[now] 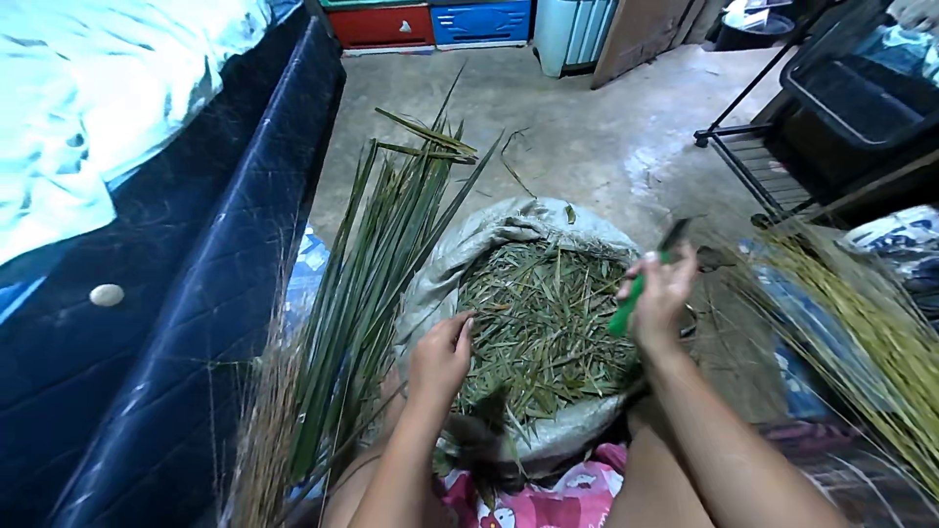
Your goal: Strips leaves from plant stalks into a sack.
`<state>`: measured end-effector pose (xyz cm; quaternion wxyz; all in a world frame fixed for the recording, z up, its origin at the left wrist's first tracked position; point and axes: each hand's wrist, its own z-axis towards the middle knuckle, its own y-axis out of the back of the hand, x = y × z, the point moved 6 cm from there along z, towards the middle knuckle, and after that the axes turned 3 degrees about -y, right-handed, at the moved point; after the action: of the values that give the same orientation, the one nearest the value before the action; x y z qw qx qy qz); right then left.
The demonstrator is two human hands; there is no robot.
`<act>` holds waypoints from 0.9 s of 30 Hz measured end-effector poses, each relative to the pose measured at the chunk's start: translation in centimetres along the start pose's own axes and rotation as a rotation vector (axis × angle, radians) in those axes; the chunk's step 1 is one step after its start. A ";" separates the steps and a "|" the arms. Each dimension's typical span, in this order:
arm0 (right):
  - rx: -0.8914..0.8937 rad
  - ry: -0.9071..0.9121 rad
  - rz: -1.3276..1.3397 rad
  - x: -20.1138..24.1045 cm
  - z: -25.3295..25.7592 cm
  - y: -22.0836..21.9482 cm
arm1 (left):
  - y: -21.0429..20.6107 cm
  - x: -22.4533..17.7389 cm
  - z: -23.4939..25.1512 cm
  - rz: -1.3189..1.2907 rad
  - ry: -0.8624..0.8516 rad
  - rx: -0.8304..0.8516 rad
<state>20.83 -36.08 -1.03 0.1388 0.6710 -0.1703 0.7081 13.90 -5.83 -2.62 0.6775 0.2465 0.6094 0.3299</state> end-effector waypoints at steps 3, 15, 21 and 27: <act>0.452 -0.149 -0.036 -1.1 -7.3 -6.6 | -0.4 -0.1 0.1 -0.007 0.024 0.019; 0.830 -0.635 0.094 -5.5 -9.6 -10.5 | -1.7 0.3 0.4 0.010 0.195 0.319; 0.834 -0.615 0.075 -5.0 -7.7 -9.8 | -1.5 0.7 0.4 -0.003 0.159 0.321; 1.052 -0.668 -0.006 -5.0 -13.1 -11.2 | -1.2 -0.5 0.5 0.053 0.034 0.161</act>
<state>14.07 -20.23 -5.90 -0.2690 0.8353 0.1692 0.4487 14.52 -6.96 -3.14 0.6361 0.3105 0.6386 0.3020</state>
